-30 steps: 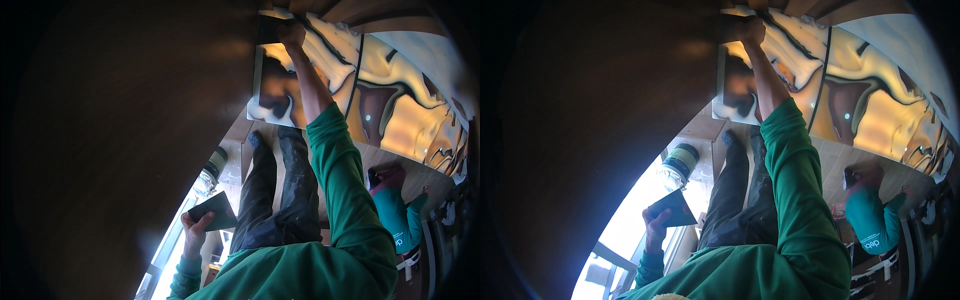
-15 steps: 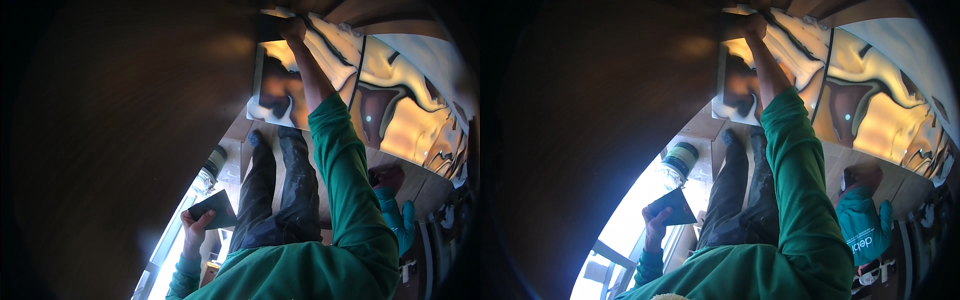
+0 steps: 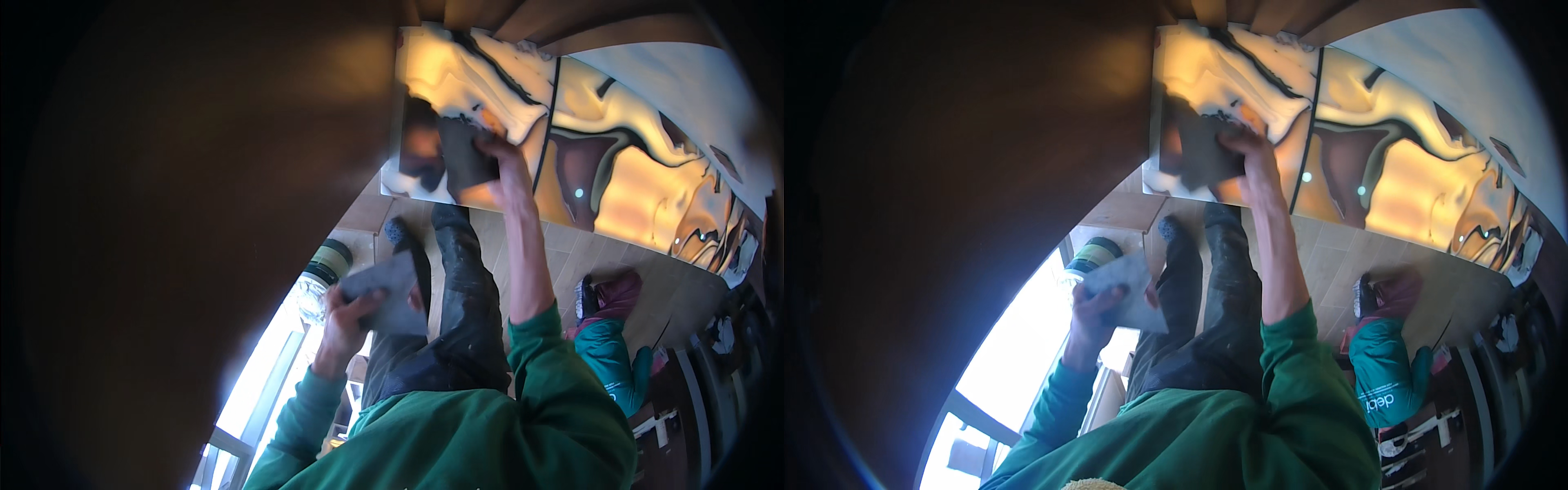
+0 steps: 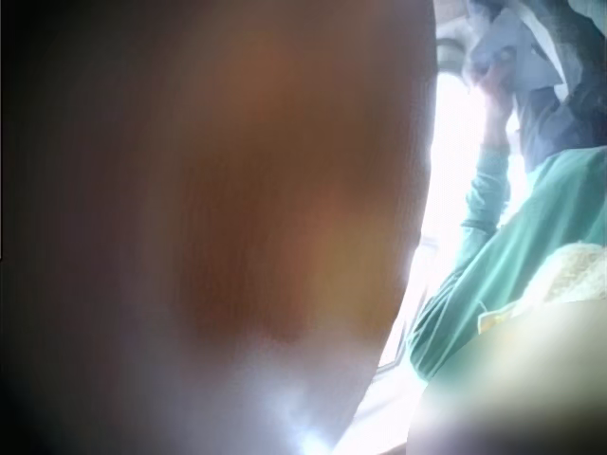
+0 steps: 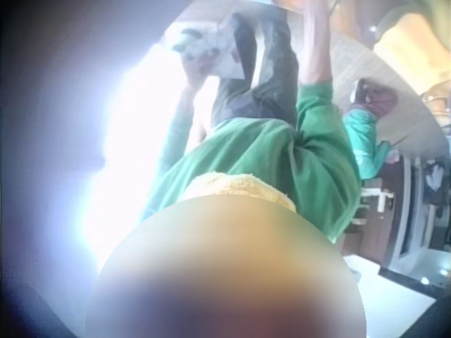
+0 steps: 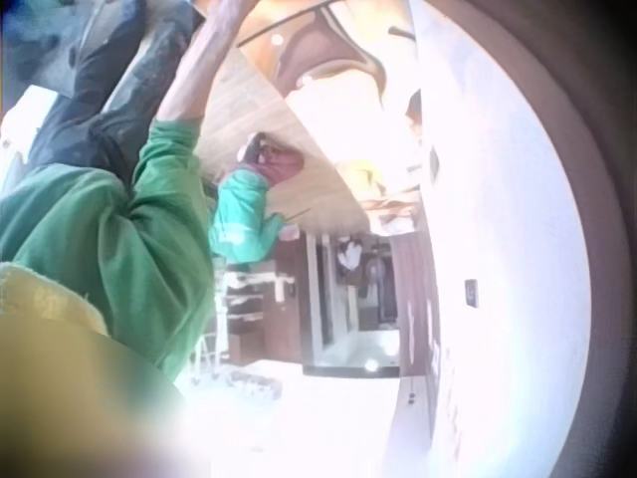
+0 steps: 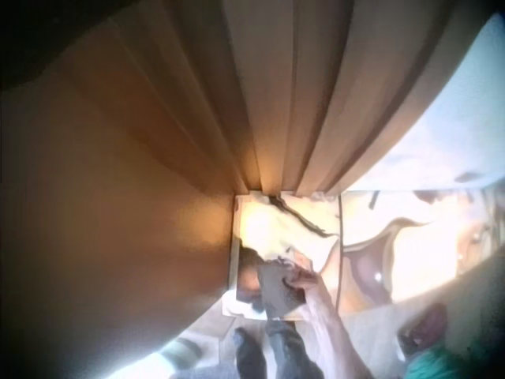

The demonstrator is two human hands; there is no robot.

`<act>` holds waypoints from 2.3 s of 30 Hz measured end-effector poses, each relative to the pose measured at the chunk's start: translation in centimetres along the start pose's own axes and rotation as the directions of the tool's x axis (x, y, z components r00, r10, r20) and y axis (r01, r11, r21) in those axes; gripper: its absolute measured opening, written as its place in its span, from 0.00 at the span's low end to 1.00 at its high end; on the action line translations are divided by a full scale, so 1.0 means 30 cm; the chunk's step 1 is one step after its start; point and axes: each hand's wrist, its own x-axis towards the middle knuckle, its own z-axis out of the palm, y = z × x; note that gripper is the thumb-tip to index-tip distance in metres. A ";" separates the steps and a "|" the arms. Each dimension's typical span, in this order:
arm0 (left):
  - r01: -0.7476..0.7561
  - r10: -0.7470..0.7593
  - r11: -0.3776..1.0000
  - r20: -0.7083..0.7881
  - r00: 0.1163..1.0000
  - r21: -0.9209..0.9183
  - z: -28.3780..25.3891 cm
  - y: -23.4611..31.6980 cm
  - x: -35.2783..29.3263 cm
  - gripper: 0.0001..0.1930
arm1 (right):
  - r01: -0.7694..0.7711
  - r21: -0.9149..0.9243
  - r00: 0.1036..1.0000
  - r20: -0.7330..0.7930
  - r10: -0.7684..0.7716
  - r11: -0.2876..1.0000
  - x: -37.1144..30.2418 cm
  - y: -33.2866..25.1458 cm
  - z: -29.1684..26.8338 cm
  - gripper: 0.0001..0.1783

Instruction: The person applies adhesive to a wall panel using a putty knife and then presses the panel onto a wall section. The person moves between rooms, retrieves materials, and aligns the panel on the wall surface.

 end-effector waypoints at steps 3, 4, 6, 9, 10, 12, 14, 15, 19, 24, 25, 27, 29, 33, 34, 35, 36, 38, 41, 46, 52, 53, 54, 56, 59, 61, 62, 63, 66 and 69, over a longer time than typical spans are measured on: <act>0.117 -0.068 0.948 0.170 0.983 -0.296 0.182 0.062 0.127 0.14 | -0.381 0.398 0.886 0.415 0.207 0.835 -0.218 0.049 -0.074 0.12; 0.146 -0.075 0.915 0.199 0.977 -0.376 0.235 0.083 0.154 0.14 | -0.378 0.438 0.900 0.380 0.213 0.816 -0.282 0.046 -0.036 0.11; 0.216 -0.083 0.826 0.265 0.961 -0.520 0.307 0.102 0.187 0.15 | -0.367 0.499 0.915 0.344 0.210 0.785 -0.362 0.071 0.002 0.11; -0.416 0.344 0.845 0.255 0.904 0.336 0.300 0.054 0.202 0.13 | -0.362 0.558 0.916 0.361 0.174 0.747 -0.414 0.103 0.000 0.12; -0.440 0.377 0.820 0.233 0.896 0.365 0.318 0.057 0.198 0.13 | -0.358 0.572 0.914 0.374 0.154 0.738 -0.430 0.081 0.017 0.12; -0.525 0.431 0.688 0.300 0.851 0.501 0.326 0.082 0.177 0.12 | -0.351 0.553 0.905 0.407 0.122 0.756 -0.454 0.042 0.022 0.13; -0.535 0.417 0.669 0.335 0.845 0.516 0.313 0.089 0.176 0.12 | -0.319 0.464 0.927 0.335 0.170 0.826 -0.492 0.025 -0.001 0.13; -0.478 0.391 0.765 0.279 0.877 0.431 0.311 0.082 0.188 0.11 | -0.309 0.413 0.935 0.298 0.193 0.857 -0.509 0.015 -0.018 0.14; -0.049 0.077 0.987 0.190 0.979 -0.152 0.351 0.144 0.127 0.13 | -0.168 0.087 0.979 -0.103 0.177 0.982 -0.557 0.049 -0.092 0.14; -0.417 0.404 0.902 0.123 0.906 0.112 0.325 0.139 0.103 0.11 | 0.493 -0.486 0.808 -0.051 -0.586 0.722 -0.695 -0.074 -0.051 0.09; -0.469 0.456 0.871 0.115 0.882 0.144 0.324 0.132 0.103 0.11 | 0.517 -0.564 0.779 -0.003 -0.628 0.644 -0.718 -0.075 -0.031 0.09; -0.503 0.492 0.810 0.119 0.862 0.300 0.313 0.136 0.095 0.11 | 0.545 -0.674 0.734 0.096 -0.672 0.499 -0.737 -0.077 0.006 0.08; -0.528 0.520 0.773 0.125 0.845 0.352 0.317 0.139 0.084 0.11 | 0.561 -0.739 0.707 0.193 -0.681 0.373 -0.741 -0.083 0.037 0.08; -0.546 0.539 0.758 0.129 0.833 0.357 0.317 0.136 0.063 0.10 | 0.587 -0.768 0.674 0.289 -0.680 0.256 -0.718 -0.077 0.056 0.09; -0.541 0.535 0.749 0.132 0.834 0.382 0.315 0.136 0.059 0.10 | 0.581 -0.773 0.677 0.286 -0.678 0.254 -0.713 -0.074 0.056 0.09; -0.550 0.543 0.738 0.138 0.828 0.391 0.315 0.135 0.056 0.10 | 0.575 -0.779 0.681 0.284 -0.675 0.252 -0.710 -0.070 0.056 0.09; -0.558 0.551 0.728 0.144 0.822 0.398 0.314 0.133 0.056 0.11 | 0.568 -0.784 0.685 0.283 -0.672 0.249 -0.707 -0.067 0.055 0.10; -0.563 0.557 0.706 0.154 0.816 0.429 0.313 0.132 0.048 0.11 | 0.559 -0.794 0.686 0.281 -0.671 0.239 -0.699 -0.054 0.047 0.10; -0.567 0.570 0.657 0.165 0.805 0.497 0.310 0.129 0.035 0.13 | 0.550 -0.807 0.678 0.284 -0.678 0.213 -0.689 -0.041 0.042 0.10; -0.589 0.621 0.561 0.174 0.764 0.582 0.292 0.120 0.034 0.15 | 0.567 -0.808 0.640 0.307 -0.704 0.162 -0.671 -0.029 0.042 0.09; -0.584 0.616 0.543 0.187 0.765 0.603 0.279 0.122 0.016 0.16 | 0.570 -0.803 0.630 0.290 -0.720 0.175 -0.653 -0.017 0.051 0.09; -0.569 0.603 0.529 0.193 0.774 0.629 0.271 0.120 0.014 0.16 | 0.572 -0.799 0.629 0.284 -0.724 0.183 -0.646 -0.010 0.049 0.09; -0.557 0.590 0.512 0.203 0.781 0.654 0.263 0.125 0.016 0.16 | 0.576 -0.795 0.624 0.277 -0.731 0.191 -0.633 -0.008 0.050 0.09; -0.527 0.569 0.527 0.183 0.801 0.667 0.240 0.120 0.015 0.17 | 0.554 -0.811 0.622 0.252 -0.741 0.190 -0.608 -0.009 0.055 0.09; -0.453 0.515 0.617 0.105 0.851 0.643 0.188 0.093 -0.017 0.17 | 0.541 -0.744 0.685 0.121 -0.718 0.392 -0.517 0.011 0.050 0.10; -0.374 0.441 0.671 0.061 0.895 0.639 0.140 0.085 -0.061 0.17 | 0.529 -0.648 0.746 0.048 -0.664 0.548 -0.396 0.026 0.033 0.10; -0.312 0.393 0.653 0.043 0.918 0.690 0.090 0.072 -0.074 0.17 | 0.524 -0.596 0.773 0.034 -0.633 0.608 -0.313 0.030 0.022 0.10; -0.239 0.343 0.629 0.012 0.939 0.739 0.040 0.054 -0.097 0.17 | 0.510 -0.538 0.806 0.024 -0.592 0.671 -0.222 0.043 0.011 0.10; -0.167 0.298 0.721 -0.083 0.951 0.673 -0.030 0.017 -0.175 0.14 | 0.541 -0.518 0.782 0.018 -0.624 0.663 0.118 0.102 -0.024 0.09; -0.078 0.251 0.812 -0.226 0.941 0.578 -0.120 -0.042 -0.229 0.09 | 0.547 -0.624 0.722 0.015 -0.692 0.557 0.433 0.127 -0.037 0.10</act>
